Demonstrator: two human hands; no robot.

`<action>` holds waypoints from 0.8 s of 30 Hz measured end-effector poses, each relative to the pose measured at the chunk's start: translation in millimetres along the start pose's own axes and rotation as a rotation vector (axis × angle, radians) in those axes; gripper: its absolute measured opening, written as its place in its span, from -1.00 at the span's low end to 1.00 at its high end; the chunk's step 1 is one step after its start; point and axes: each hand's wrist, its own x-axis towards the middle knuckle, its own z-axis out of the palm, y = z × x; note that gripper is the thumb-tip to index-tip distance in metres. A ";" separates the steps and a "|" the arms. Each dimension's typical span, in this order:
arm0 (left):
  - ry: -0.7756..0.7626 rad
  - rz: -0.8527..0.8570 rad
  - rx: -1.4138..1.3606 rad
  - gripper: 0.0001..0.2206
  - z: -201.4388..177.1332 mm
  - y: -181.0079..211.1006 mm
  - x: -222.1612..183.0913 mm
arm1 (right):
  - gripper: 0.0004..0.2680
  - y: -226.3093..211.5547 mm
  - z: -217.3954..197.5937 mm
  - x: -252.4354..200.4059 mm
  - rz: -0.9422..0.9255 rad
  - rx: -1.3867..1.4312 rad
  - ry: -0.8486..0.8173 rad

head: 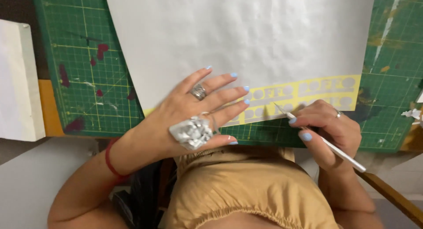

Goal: Weeding vinyl stickers by removing excess material from around the cut letters using a precision tool.

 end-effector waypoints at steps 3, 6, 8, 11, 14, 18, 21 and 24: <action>-0.035 0.028 0.003 -0.50 6.1 0.3 9.3 | -0.81 -3.5 3.3 -0.8 -0.002 -0.002 0.031; -0.068 0.072 0.016 -0.51 5.9 -0.6 18.7 | -0.84 -3.2 4.6 -1.2 0.067 0.031 0.084; -0.073 0.093 0.061 -0.52 5.8 -0.2 22.3 | -0.86 -5.9 3.2 1.0 0.062 0.005 0.053; -0.088 0.091 0.042 -0.55 2.9 -0.1 26.3 | -0.82 -12.4 3.7 5.6 0.094 -0.012 0.033; -0.076 0.093 0.031 -0.58 3.9 -1.0 27.3 | -0.86 -9.3 1.6 4.9 0.068 -0.007 0.002; -0.066 0.103 0.046 -0.57 6.7 -2.0 27.8 | -0.86 -9.6 0.2 7.8 0.034 -0.034 -0.027; -0.058 0.102 0.037 -0.58 4.0 -1.2 30.0 | -0.89 -12.4 -0.2 12.6 -0.017 -0.047 -0.056; -0.070 0.100 0.047 -0.60 3.6 -0.9 31.1 | -0.88 -13.8 0.0 13.1 -0.027 -0.062 -0.072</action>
